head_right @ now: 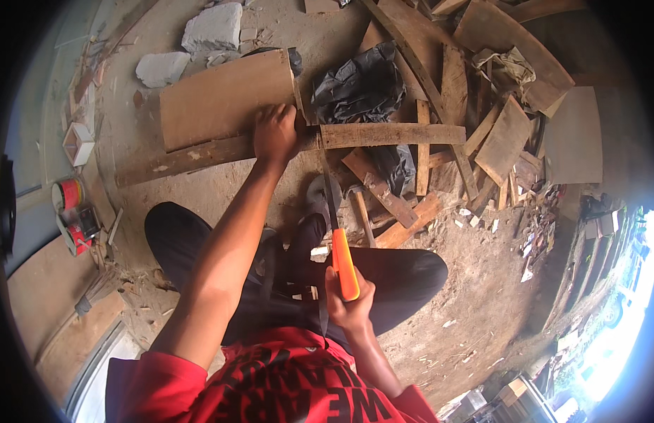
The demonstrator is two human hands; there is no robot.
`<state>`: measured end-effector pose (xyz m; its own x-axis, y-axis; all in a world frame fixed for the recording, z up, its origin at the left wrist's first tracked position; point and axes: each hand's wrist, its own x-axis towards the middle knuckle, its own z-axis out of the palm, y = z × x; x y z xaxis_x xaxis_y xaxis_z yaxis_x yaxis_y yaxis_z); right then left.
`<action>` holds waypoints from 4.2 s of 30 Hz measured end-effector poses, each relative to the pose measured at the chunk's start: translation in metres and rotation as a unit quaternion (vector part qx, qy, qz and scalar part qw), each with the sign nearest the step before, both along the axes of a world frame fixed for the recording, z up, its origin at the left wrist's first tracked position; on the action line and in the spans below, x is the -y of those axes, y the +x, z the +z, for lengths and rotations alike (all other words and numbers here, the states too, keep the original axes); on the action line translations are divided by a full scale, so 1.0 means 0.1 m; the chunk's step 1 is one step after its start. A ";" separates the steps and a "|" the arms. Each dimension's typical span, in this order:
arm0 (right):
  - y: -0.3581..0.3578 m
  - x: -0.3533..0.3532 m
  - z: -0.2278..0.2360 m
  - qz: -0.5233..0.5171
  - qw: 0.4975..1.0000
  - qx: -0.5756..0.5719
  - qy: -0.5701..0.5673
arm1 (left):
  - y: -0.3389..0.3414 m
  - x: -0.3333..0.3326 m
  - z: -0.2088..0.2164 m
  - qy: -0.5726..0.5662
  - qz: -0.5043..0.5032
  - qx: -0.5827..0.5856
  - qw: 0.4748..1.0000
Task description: The person uses a hammer to remove nails from a wooden plank, then picks up a hand saw and cuts a rectangular piece of wood placed on the floor. The person holds the wood steady with one hand while sawing with the other.
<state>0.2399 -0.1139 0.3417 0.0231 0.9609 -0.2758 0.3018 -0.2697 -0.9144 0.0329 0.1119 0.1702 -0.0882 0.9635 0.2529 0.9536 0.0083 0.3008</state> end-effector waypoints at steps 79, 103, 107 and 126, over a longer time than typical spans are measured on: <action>-0.15 -0.68 -0.35 -0.020 0.997 -0.060 -0.047 | 0.08 0.02 0.15 0.005 -0.015 0.050 0.999; -0.02 0.01 -0.33 -0.073 0.996 -0.040 -0.030 | 0.09 -0.02 0.01 -0.056 0.013 -0.009 0.998; -0.36 -0.96 -0.26 -0.046 0.999 -0.009 -0.022 | 0.05 0.01 0.10 -0.061 0.001 0.029 0.998; -0.35 -1.33 -0.30 -0.031 0.998 0.023 0.059 | 0.11 -0.06 0.13 -0.066 0.029 0.020 0.997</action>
<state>0.2050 0.0192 0.3113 0.0936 0.9829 -0.1587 0.3300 -0.1810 -0.9265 0.0439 0.1177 0.1828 -0.1521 0.9811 0.1193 0.9376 0.1050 0.3315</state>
